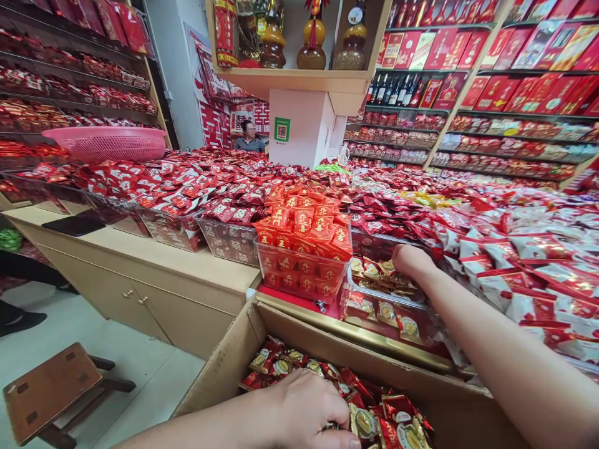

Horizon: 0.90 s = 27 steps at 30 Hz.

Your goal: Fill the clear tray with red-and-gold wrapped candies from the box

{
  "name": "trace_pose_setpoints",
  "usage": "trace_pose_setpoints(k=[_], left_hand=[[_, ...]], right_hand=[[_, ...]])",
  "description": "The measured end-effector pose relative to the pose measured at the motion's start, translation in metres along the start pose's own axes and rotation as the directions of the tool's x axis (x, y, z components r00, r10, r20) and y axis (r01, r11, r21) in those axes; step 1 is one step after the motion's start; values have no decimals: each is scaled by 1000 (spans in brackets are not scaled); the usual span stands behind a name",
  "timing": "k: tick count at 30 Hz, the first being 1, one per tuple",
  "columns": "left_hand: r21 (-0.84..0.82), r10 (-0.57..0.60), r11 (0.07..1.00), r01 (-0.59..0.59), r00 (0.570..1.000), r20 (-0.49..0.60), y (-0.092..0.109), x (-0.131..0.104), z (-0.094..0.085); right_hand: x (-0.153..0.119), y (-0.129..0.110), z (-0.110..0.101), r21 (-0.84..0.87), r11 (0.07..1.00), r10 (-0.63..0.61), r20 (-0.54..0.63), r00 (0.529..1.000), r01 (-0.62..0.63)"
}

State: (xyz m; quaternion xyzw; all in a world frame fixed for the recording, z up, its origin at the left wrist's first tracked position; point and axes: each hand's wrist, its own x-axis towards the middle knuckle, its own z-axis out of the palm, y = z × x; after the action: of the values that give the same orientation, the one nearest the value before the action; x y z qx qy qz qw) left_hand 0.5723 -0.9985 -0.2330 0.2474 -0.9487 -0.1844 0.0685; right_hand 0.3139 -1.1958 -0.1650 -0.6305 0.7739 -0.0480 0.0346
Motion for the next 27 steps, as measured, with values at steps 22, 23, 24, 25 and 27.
trace_pose_setpoints(k=[22,23,24,25,27], left_hand=[[40,-46,998,46,999,-4,-1,0,-1],[43,-44,998,44,999,-4,-1,0,-1],[47,-43,998,43,999,-5,-1,0,-1],[52,-42,998,42,999,-5,-1,0,-1],[65,-39,997,39,999,-5,0,-1,0]], right_hand=[[-11,-4,0,-115,993,40,35,999,-36],[-13,-5,-1,-118,992,50,29,998,-46],[-15,-6,-3,-120,991,61,25,998,-57],[-17,-7,-4,-121,990,70,24,997,-66],[-21,-9,-8,-128,988,85,32,996,-80]])
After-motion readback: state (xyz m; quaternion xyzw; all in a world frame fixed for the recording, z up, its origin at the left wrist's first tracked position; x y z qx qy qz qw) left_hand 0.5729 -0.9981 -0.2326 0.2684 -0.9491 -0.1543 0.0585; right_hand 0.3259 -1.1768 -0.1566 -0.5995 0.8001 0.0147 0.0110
